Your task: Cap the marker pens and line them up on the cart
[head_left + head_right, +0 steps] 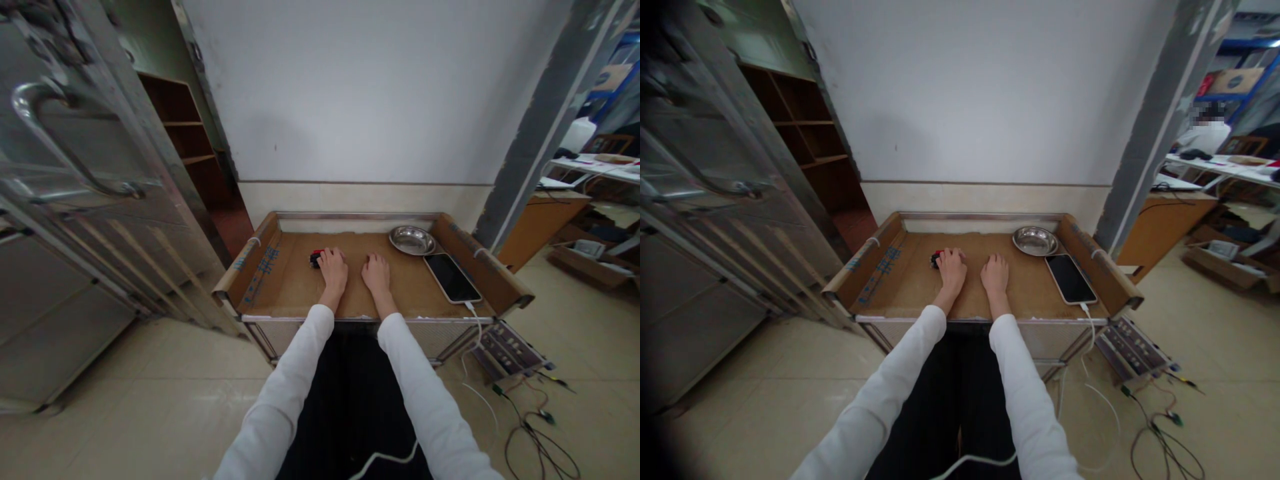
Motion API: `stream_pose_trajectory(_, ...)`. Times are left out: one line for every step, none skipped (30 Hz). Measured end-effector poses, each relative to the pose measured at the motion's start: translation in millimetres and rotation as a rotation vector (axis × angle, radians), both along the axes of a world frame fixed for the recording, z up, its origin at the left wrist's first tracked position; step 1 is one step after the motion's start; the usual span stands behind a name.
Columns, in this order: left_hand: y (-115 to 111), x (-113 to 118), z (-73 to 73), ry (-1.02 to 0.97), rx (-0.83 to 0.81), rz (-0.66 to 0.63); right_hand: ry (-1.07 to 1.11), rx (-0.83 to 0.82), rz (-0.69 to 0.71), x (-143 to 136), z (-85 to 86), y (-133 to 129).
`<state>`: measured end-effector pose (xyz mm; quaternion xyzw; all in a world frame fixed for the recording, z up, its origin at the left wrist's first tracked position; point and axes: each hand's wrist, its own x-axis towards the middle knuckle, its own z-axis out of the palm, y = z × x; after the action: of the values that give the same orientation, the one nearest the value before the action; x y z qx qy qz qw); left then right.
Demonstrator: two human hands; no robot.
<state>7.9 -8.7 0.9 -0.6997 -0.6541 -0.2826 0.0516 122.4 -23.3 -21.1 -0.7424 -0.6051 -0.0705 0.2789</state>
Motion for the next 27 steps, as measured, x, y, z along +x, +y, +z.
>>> stream_pose_trajectory(0.5,0.6,-0.5,0.001,0.003,0.004,0.003,0.000,-0.001,-0.3,0.7,-0.5)
stream_pose_trajectory(1.1,1.2,-1.0,0.006,0.005,-0.001,0.006,0.001,-0.001,-0.5,1.5,-1.1)
stream_pose_trajectory(1.6,1.8,-1.5,0.013,0.008,-0.013,0.008,0.001,0.000,-0.7,2.3,-1.7)
stream_pose_trajectory(2.2,2.4,-1.8,0.018,0.010,-0.026,0.013,0.000,0.001,-0.9,3.1,-2.3)
stream_pose_trajectory(2.8,2.9,-1.9,0.017,0.011,-0.038,0.018,-0.001,0.002,-1.0,4.0,-2.7)
stream_pose_trajectory(3.4,3.2,-1.9,0.012,0.010,-0.052,0.024,-0.001,0.006,-1.0,4.9,-3.0)
stream_pose_trajectory(4.0,3.4,-1.7,0.002,0.009,-0.077,0.031,0.001,0.014,-0.9,5.8,-3.1)
stream_pose_trajectory(4.6,3.4,-1.3,-0.011,0.008,-0.115,0.038,0.005,0.029,-0.8,6.6,-3.0)
stream_pose_trajectory(5.1,3.4,-0.8,-0.028,0.006,-0.164,0.043,0.011,0.050,-0.5,7.2,-2.7)
stream_pose_trajectory(5.5,3.3,-0.1,-0.046,0.004,-0.216,0.047,0.016,0.082,-0.3,7.6,-2.2)
stream_pose_trajectory(5.7,3.3,0.6,-0.066,0.001,-0.262,0.047,0.019,0.121,0.0,7.8,-1.7)
stream_pose_trajectory(5.8,3.4,1.4,-0.088,-0.003,-0.295,0.046,0.019,0.163,0.2,7.6,-1.1)
stream_pose_trajectory(5.7,3.7,2.1,-0.113,-0.009,-0.315,0.043,0.016,0.203,0.4,7.3,-0.6)
stream_pose_trajectory(5.4,4.1,2.7,-0.137,-0.017,-0.333,0.039,0.013,0.239,0.5,6.7,-0.1)
stream_pose_trajectory(5.2,4.6,3.1,-0.157,-0.023,-0.356,0.034,0.011,0.267,0.5,6.0,0.2)
stream_pose_trajectory(4.9,5.1,3.3,-0.171,-0.026,-0.385,0.029,0.009,0.287,0.5,5.3,0.4)
stream_pose_trajectory(4.7,5.7,3.4,-0.180,-0.024,-0.417,0.022,0.007,0.299,0.3,4.7,0.5)
stream_pose_trajectory(4.6,6.1,3.4,-0.183,-0.019,-0.442,0.014,0.005,0.307,0.1,4.3,0.3)
stream_pose_trajectory(4.7,6.4,3.2,-0.184,-0.011,-0.453,0.004,0.001,0.311,-0.1,4.1,0.0)
stream_pose_trajectory(4.9,6.4,3.0,-0.182,0.000,-0.446,-0.008,-0.004,0.311,-0.5,4.1,-0.4)
stream_pose_trajectory(5.3,6.1,2.8,-0.180,0.011,-0.427,-0.019,-0.010,0.308,-0.8,4.3,-0.9)
stream_pose_trajectory(5.9,5.6,2.6,-0.178,0.021,-0.402,-0.028,-0.018,0.303,-1.2,4.7,-1.4)
stream_pose_trajectory(6.7,4.8,2.4,-0.179,0.030,-0.375,-0.033,-0.028,0.295,-1.6,5.3,-1.9)
stream_pose_trajectory(7.5,3.9,2.2,-0.182,0.038,-0.353,-0.034,-0.039,0.287,-1.9,6.0,-2.3)
stream_pose_trajectory(8.2,3.0,2.0,-0.188,0.045,-0.339,-0.030,-0.050,0.276,-2.2,6.8,-2.7)
stream_pose_trajectory(9.0,2.2,1.7,-0.198,0.049,-0.331,-0.023,-0.058,0.264,-2.3,7.6,-3.0)
stream_pose_trajectory(9.6,1.5,1.4,-0.208,0.051,-0.326,-0.016,-0.061,0.249,-2.4,8.3,-3.1)
